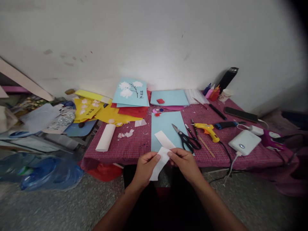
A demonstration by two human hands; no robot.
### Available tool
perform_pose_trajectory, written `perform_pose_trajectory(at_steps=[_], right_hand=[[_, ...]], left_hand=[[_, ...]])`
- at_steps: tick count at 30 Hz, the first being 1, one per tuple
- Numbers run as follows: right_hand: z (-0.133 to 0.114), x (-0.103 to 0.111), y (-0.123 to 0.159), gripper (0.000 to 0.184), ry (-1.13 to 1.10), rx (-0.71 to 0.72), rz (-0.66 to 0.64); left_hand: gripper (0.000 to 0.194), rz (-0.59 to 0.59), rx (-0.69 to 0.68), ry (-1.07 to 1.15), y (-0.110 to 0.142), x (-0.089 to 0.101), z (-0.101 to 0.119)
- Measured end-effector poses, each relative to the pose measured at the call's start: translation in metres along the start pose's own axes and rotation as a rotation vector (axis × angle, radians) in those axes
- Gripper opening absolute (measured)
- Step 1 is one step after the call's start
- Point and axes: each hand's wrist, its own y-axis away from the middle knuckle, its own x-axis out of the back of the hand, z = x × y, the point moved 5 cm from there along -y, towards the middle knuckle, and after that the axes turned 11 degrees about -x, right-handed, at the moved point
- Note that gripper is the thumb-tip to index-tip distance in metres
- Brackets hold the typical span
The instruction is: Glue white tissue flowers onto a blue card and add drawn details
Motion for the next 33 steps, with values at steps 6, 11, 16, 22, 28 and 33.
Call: perform_pose_trajectory(at_steps=[6,11,16,22,28,33], right_hand=[[0.0,0.001,0.003,0.029,-0.051,-0.006,0.014],[0.003,0.0,0.003,0.031,-0.075,0.001,0.041],[0.003,-0.002,0.01,0.024,-0.126,0.043,-0.035],[0.001,-0.003,0.017,0.019,-0.135,0.076,-0.111],[-0.001,-0.007,0.014,0.02,-0.122,0.046,-0.107],[-0.001,-0.01,0.015,0.022,-0.127,0.042,-0.128]], left_hand=[[0.03,0.013,0.021,0.01,0.0,0.0,-0.002],[0.029,0.044,0.036,0.02,0.001,0.002,-0.005],[0.03,0.052,0.026,0.064,0.0,0.002,-0.005],[0.029,0.0,0.048,0.127,0.0,0.0,-0.006],[0.029,-0.031,0.068,0.144,0.0,-0.002,-0.004],[0.028,-0.057,0.08,0.155,0.001,-0.006,-0.002]])
